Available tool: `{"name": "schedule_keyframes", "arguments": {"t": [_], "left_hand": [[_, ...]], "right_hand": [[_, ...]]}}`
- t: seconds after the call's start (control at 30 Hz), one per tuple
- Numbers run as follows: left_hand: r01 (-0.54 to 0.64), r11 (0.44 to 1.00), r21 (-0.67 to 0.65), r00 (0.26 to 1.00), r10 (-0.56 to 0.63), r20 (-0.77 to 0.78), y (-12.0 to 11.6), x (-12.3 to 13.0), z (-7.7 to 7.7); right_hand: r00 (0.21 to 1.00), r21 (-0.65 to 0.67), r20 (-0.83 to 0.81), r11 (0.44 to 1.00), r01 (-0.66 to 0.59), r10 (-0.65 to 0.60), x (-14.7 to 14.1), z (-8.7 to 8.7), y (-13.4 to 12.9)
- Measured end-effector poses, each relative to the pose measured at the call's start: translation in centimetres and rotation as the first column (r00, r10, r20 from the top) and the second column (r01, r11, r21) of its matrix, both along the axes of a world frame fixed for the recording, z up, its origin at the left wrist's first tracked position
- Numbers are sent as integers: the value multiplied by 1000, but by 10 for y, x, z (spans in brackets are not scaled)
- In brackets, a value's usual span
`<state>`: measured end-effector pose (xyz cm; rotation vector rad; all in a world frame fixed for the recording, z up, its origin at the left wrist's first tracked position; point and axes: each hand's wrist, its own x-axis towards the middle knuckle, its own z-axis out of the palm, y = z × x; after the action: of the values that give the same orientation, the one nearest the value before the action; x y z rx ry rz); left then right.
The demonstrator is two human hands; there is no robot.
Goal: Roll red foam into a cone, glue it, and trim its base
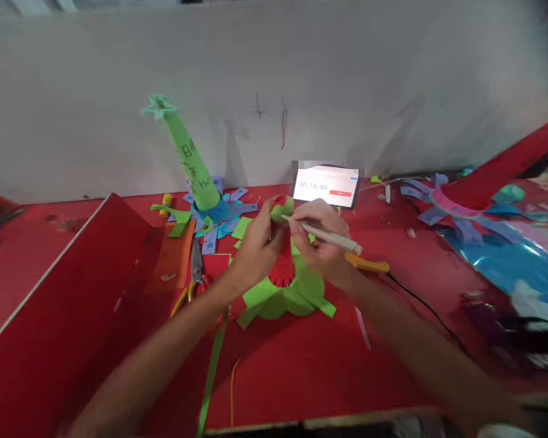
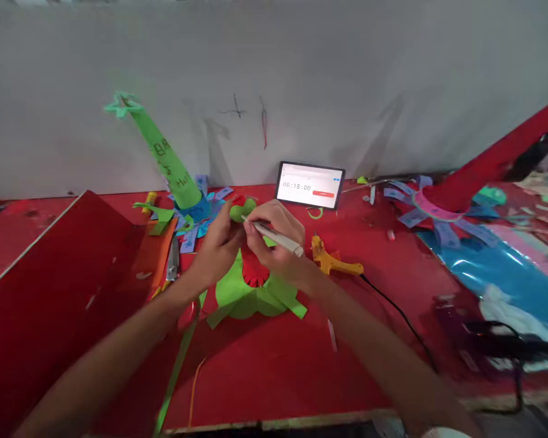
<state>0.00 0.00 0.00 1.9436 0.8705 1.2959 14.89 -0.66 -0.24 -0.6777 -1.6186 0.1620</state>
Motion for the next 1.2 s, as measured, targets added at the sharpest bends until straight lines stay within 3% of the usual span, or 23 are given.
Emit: {"name": "schedule_keyframes", "arguments": {"t": [0.4,0.77,1.2], "left_hand": [[-1,1000,-1,1000,1,22,0,4,0],[-2,1000,5,1000,2,0,2,3,-3],[-15,1000,15,1000,15,-19,1,5,0]], "right_hand": [[1000,60,24,998,-16,14,3,0,3],[999,28,35,999,-18,17,4,0,2],[997,59,-42,996,69,-67,1,-3,5]]}}
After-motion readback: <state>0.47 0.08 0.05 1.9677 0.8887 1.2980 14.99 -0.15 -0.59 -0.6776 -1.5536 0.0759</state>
